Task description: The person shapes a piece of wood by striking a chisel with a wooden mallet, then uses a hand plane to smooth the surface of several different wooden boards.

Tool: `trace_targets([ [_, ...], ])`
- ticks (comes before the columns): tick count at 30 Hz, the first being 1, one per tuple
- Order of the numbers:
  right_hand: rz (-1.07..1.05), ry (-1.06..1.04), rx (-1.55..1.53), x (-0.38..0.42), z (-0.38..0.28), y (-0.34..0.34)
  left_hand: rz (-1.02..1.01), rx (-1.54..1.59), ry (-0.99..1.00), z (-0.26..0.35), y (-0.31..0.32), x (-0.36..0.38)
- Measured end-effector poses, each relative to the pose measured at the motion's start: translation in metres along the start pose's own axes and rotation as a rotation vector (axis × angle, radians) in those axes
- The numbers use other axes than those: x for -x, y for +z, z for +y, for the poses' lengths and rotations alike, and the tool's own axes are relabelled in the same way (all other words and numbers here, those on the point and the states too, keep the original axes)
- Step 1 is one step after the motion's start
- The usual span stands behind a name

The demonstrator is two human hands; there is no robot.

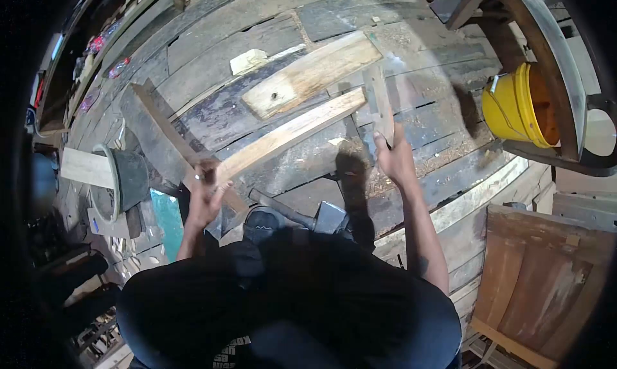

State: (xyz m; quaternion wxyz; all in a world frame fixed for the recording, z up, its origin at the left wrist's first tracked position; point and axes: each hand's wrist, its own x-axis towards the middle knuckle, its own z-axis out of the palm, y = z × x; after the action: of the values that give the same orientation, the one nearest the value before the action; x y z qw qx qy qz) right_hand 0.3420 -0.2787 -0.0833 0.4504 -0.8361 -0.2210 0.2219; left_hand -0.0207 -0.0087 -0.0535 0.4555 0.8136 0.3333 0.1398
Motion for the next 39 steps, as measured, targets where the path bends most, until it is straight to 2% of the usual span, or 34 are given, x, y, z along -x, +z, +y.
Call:
trace_targets([
  [3, -0.019, -0.006, 0.305, -0.013, 0.006, -0.006, 0.037, -0.15, 0.047, -0.023, 0.029, 0.011],
  [7, -0.047, 0.017, 0.367, -0.015, -0.019, -0.011, -0.059, -0.209, -0.029, -0.028, 0.047, 0.016],
  [9, 0.012, -0.201, 0.449, -0.024, -0.011, -0.01, -0.113, -0.283, 0.012, -0.022, 0.05, 0.01],
  [12, 0.018, -0.112, 0.554, -0.035, -0.02, -0.009, -0.145, -0.367, 0.051, -0.01, 0.051, 0.0],
  [13, 0.059, -0.314, 0.575, -0.044, -0.008, -0.008, -0.189, -0.391, 0.059, -0.004, 0.049, -0.004],
  [17, 0.029, -0.159, 0.554, -0.037, -0.021, 0.002, -0.241, -0.467, 0.066, -0.009, 0.059, -0.007],
  [19, -0.128, -0.125, 0.544, -0.021, -0.021, 0.015, -0.265, -0.514, -0.009, -0.009, 0.064, -0.009],
  [20, -0.124, -0.124, 0.551, -0.008, -0.029, 0.018, -0.265, -0.506, -0.005, -0.01, 0.066, -0.01],
  [22, -0.294, -0.195, 0.768, 0.021, -0.059, 0.022, -0.255, -0.526, 0.05, -0.015, 0.067, -0.008],
  [23, -0.298, -0.187, 0.77, 0.016, -0.054, 0.018, -0.233, -0.523, 0.072, -0.015, 0.067, -0.008],
  [25, -0.312, -0.352, 0.825, -0.002, -0.036, 0.002, -0.247, -0.523, 0.07, -0.014, 0.066, -0.008],
  [26, -0.318, -0.353, 0.825, -0.009, -0.029, -0.004, -0.246, -0.525, 0.071, -0.014, 0.065, -0.008],
  [28, -0.141, -0.274, 0.803, -0.023, -0.02, -0.009, -0.25, -0.535, 0.055, -0.015, 0.064, -0.008],
  [32, -0.052, -0.221, 0.793, -0.021, -0.02, 0.005, -0.237, -0.504, 0.064, -0.015, 0.065, -0.008],
  [34, -0.228, -0.152, 0.791, 0.01, -0.045, 0.03, -0.241, -0.504, 0.067, -0.016, 0.065, -0.008],
  [36, -0.419, -0.209, 0.796, 0.036, -0.044, 0.045, -0.239, -0.465, 0.072, -0.016, 0.064, -0.008],
  [37, -0.378, -0.289, 0.748, 0.041, -0.042, 0.047, -0.247, -0.466, 0.074, -0.015, 0.064, -0.009],
  [39, -0.395, -0.263, 0.794, 0.025, -0.031, 0.034, -0.242, -0.449, 0.051, -0.012, 0.062, -0.009],
])
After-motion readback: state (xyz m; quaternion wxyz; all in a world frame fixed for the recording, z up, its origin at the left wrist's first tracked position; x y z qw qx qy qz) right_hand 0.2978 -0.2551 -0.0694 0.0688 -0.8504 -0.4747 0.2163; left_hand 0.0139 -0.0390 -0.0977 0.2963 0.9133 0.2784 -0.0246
